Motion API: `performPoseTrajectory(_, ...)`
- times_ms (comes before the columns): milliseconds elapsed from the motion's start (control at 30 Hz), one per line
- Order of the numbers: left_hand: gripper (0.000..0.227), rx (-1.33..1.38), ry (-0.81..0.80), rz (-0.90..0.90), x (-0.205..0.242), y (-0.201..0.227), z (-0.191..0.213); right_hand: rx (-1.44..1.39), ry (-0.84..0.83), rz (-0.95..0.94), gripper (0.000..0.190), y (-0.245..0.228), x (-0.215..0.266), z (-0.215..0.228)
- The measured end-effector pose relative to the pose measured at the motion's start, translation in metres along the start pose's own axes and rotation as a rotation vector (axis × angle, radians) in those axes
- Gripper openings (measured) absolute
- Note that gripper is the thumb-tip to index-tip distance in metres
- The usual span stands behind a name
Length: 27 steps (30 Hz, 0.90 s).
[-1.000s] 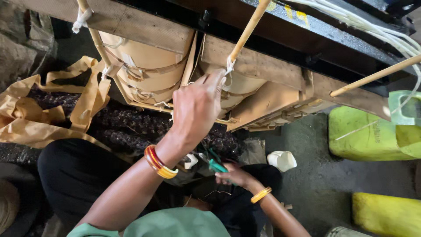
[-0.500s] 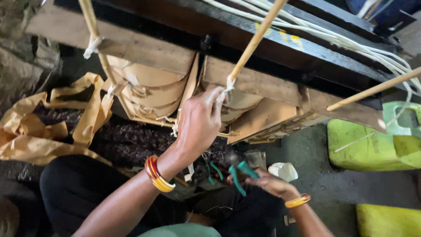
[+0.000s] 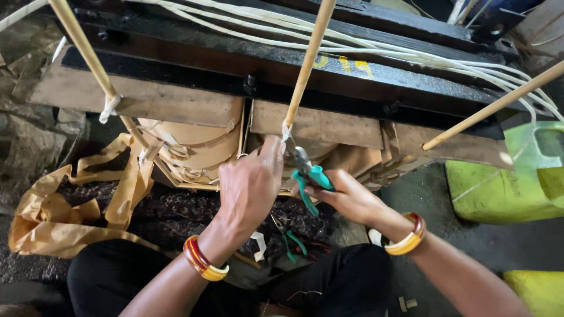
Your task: The person sits on the floor and ties white straps around a wooden rack structure using both hands. They repeatedly pull, knot, and adjust the straps to secure the wooden components.
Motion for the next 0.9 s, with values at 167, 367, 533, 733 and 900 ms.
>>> performPoseTrajectory(167,0.016,-0.060,0.000,-0.095,0.003,0.004,0.001,0.147,0.081,-0.075,0.026,-0.013,-0.013,0.004)
performPoseTrajectory(367,0.049,-0.343,-0.042,-0.193,0.002,0.012,0.000,0.292,0.120,-0.027,0.026,-0.029,-0.013,0.008)
performPoseTrajectory(533,0.021,-0.706,0.100,-0.322,0.006,0.024,0.004,0.568,0.170,-0.110,0.029,-0.039,-0.011,0.018)
performPoseTrajectory(733,0.037,-0.771,0.185,-0.483,0.011,0.025,0.003,0.503,0.094,0.055,0.029,-0.051,-0.011,0.017)
performPoseTrajectory(900,0.021,-0.772,0.150,-0.509,0.003,0.014,-0.002,0.617,0.134,-0.305,0.042,-0.021,-0.018,0.031)
Point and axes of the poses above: each hand's wrist, its own x-axis away from the middle knuckle, its own z-axis out of the back of the hand, y = z × x, the point moved 7 cm from there along -x, towards the middle knuckle, and after that the axes turned 9 degrees about -y, right-handed, at the moved point
